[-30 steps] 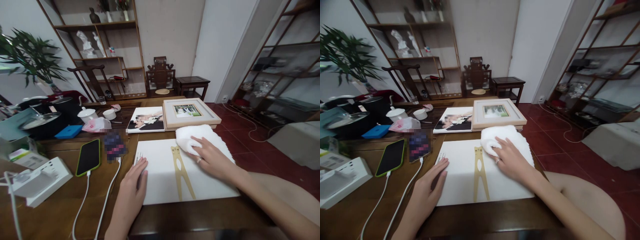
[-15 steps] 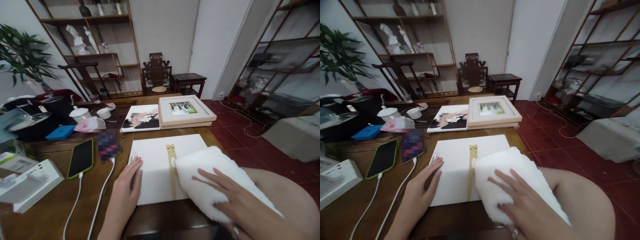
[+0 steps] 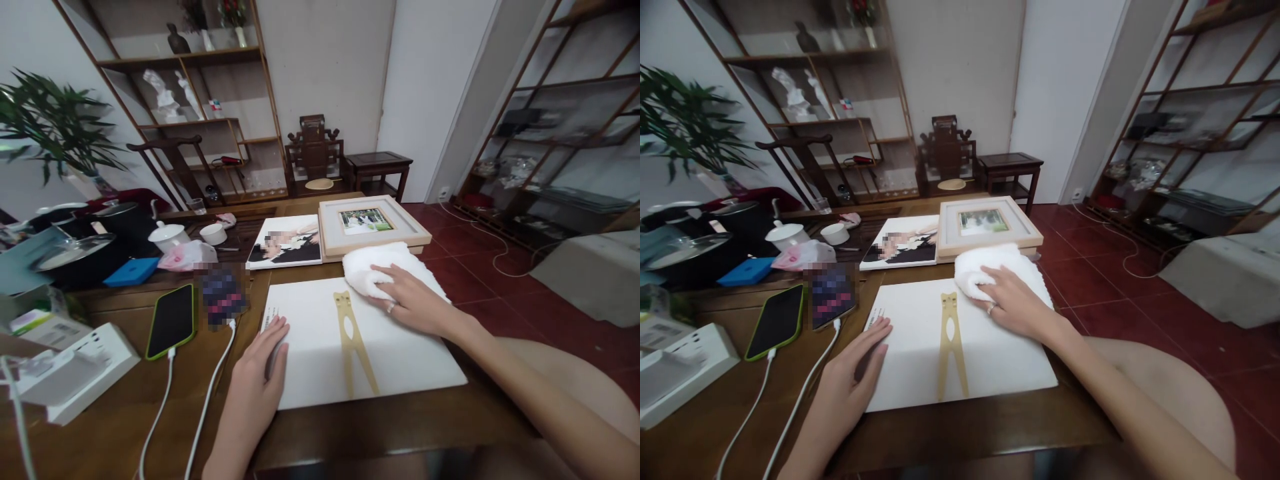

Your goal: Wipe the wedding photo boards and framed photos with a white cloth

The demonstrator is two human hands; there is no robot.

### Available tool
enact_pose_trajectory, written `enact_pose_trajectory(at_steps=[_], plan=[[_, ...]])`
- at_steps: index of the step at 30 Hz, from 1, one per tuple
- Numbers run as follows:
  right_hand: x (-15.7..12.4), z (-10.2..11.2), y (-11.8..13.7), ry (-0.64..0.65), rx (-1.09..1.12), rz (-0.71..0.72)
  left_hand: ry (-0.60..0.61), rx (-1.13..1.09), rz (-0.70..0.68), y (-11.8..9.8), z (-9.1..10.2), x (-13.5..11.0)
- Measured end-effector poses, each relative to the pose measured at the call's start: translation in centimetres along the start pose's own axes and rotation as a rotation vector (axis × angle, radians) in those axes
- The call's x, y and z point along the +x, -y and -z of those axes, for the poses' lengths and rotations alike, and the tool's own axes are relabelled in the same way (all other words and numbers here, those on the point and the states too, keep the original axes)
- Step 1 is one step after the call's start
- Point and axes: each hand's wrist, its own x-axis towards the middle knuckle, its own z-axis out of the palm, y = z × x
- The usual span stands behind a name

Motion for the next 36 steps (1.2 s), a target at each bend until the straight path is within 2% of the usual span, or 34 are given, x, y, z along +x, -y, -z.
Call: enact_pose_trajectory(at_steps=[5, 12, 15, 17, 22, 25, 31, 36], plan=[[-2.9, 0.2, 2.4, 0.018, 0.003, 0.006, -0.005, 0.001, -0.001, 0.0, 0.0, 0.0], [-10.2, 2.5, 6.6, 0.091, 0.106, 0.072, 0.002, 0.012, 0.023, -0.2, 0.0, 0.0], [-12.2, 3.0, 7.0, 0.123, 0.168, 0.14, 0.0, 0.003, 0.023, -0.1, 0.0, 0.0], [-12.6, 3.1, 6.7, 0.154, 0.222, 0.111, -0.003, -0.004, 0.021, -0.1, 0.0, 0.0], [-10.3, 3.4, 5.2, 0.219, 0.24, -0.056, 0.01, -0.01, 0.041, -0.2, 0.0, -0.1], [-7.6, 2.9, 4.2, 0.219, 0.208, -0.058, 0.006, -0.017, 0.041, -0.2, 0.0, -0.1], [-3.0, 0.3, 2.1, 0.076, 0.067, 0.015, 0.002, -0.022, 0.039, -0.1, -0.1, -0.1], [-2.2, -0.6, 2.1, -0.021, -0.017, 0.024, 0.012, -0.021, 0.044, 0.0, -0.1, -0.1]])
